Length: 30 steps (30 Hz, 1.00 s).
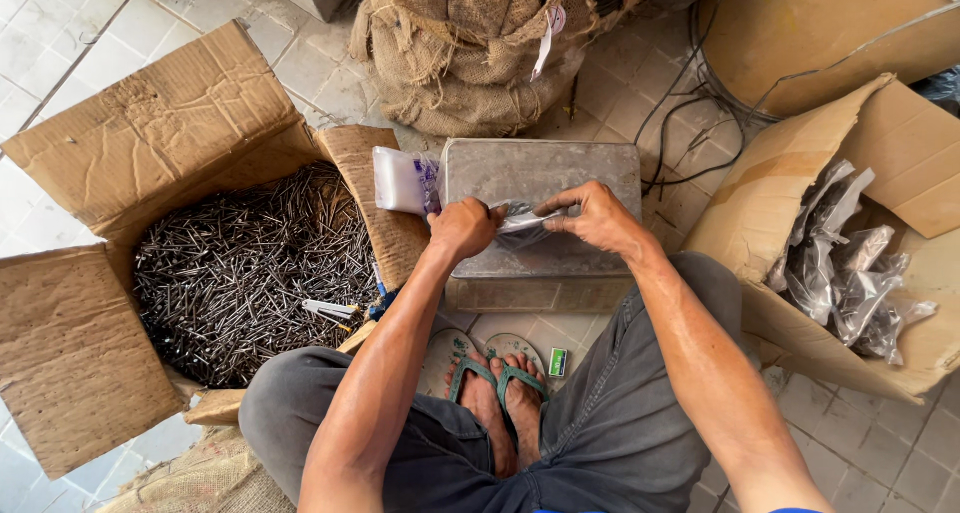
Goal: The person fills plastic bags with handfuls of nails from a large cardboard box and places the filled bags on a scale or sets them aside.
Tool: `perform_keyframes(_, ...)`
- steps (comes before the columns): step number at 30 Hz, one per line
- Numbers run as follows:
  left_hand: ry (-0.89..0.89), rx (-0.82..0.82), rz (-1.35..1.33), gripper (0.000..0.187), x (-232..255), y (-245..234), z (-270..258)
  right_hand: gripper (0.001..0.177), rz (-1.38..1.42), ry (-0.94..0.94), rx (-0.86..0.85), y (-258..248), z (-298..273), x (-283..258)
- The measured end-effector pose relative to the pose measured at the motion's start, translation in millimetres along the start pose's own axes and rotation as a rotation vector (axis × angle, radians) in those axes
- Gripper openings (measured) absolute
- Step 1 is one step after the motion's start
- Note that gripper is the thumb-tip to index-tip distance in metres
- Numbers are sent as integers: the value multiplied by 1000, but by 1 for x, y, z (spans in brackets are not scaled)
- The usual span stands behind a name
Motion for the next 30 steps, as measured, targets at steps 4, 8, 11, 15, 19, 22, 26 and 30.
perform_keyframes(4, 38, 25, 68, 75, 2, -9, -14, 23, -59, -17, 14, 1, 1, -9)
perform_keyframes(8, 46, 21, 69, 81, 2, -26, -27, 16, -195, -67, 18, 1, 2, -3)
perform_keyframes(11, 37, 6, 65, 84, 0, -32, -29, 17, -331, -119, 1, 4, 2, 3)
perform_keyframes(15, 66, 203, 46, 78, -2, -28, -32, 13, -455, -280, 14, 10, 7, 8)
perform_keyframes(19, 502, 707, -22, 42, 0, -2, -27, 10, -432, -306, 43, 9, 10, 19)
perform_keyframes(22, 769, 658, -10, 32, 16, 21, -29, 10, -448, -337, 38, 9, 11, 19)
perform_keyframes(26, 773, 799, -33, 21, 24, 28, -21, 14, -449, -333, 72, 3, 9, 21)
perform_keyframes(30, 787, 870, -39, 19, 21, 30, -16, 16, -490, -316, 90, -1, 7, 21)
Point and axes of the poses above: each hand's wrist, its own z-axis towards the middle knuckle, its own y-axis out of the palm, x = y × z, the point moved 2 cm from there along z, towards the middle knuckle, and after that the axes turned 13 degrees about -y, right-handed, at the moved point
